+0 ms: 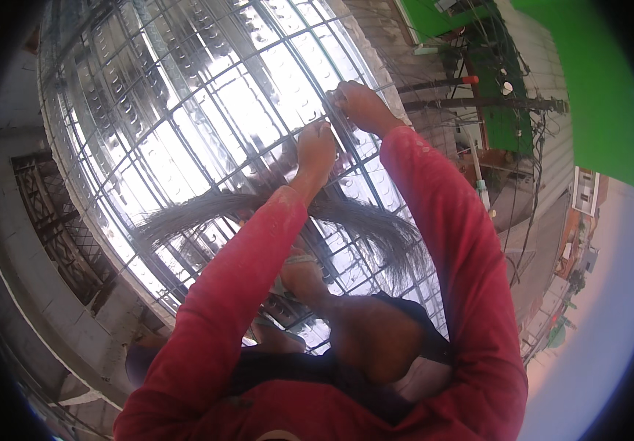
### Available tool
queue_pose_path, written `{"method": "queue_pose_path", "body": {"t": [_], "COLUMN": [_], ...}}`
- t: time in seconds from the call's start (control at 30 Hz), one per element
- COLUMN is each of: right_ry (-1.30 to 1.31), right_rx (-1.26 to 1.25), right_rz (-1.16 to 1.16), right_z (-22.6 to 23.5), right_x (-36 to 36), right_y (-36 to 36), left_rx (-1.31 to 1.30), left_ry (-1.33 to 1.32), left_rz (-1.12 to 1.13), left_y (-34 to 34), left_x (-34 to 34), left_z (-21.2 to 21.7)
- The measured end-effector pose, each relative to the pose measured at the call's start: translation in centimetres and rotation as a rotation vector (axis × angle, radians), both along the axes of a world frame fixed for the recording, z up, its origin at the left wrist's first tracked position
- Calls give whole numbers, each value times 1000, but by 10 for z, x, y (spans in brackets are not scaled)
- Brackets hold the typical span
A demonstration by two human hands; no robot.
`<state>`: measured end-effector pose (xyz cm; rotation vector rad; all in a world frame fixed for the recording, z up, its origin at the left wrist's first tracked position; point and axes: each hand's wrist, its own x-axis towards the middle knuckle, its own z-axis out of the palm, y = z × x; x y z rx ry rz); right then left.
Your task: The person uses pliers to twist wire ties around intersecting metal bars on a large grid structure. They repeatedly position the wire, clamp it with pliers, and twist to secure the joints.
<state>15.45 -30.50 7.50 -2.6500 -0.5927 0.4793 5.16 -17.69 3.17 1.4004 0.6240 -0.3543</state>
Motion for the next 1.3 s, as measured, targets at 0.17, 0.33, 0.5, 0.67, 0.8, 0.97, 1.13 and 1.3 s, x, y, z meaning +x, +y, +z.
{"method": "queue_pose_path", "body": {"t": [0.17, 0.33, 0.5, 0.67, 0.8, 0.97, 1.13, 1.3], "right_ry": [125, -235, -466, -512, -452, -307, 238, -59], "right_rx": [43, 138, -373, -442, -520, -433, -114, -226], "right_rz": [-76, 54, 384, 463, 425, 36, -577, -193], "right_z": [15, -4, 5, 11, 19, 9, -23, 7], "right_x": [-18, -53, -61, -61, -62, -55, -20, -39], "right_y": [2, -1, 7, 26, 38, 55, 7, 25], "left_rx": [164, 683, 998, 1018, 987, 439, 377, 615], "left_ry": [-203, -449, -706, -855, -714, -592, -549, -365], "left_rz": [-211, -732, -1114, -1196, -1143, -542, -406, -445], "left_y": [21, 62, 43, 36, 55, 123, 232, 357], "left_x": [8, 88, 118, 127, 120, 117, 80, -36], "left_z": [15, 12, 72, 81, 86, 119, 127, 102]}}
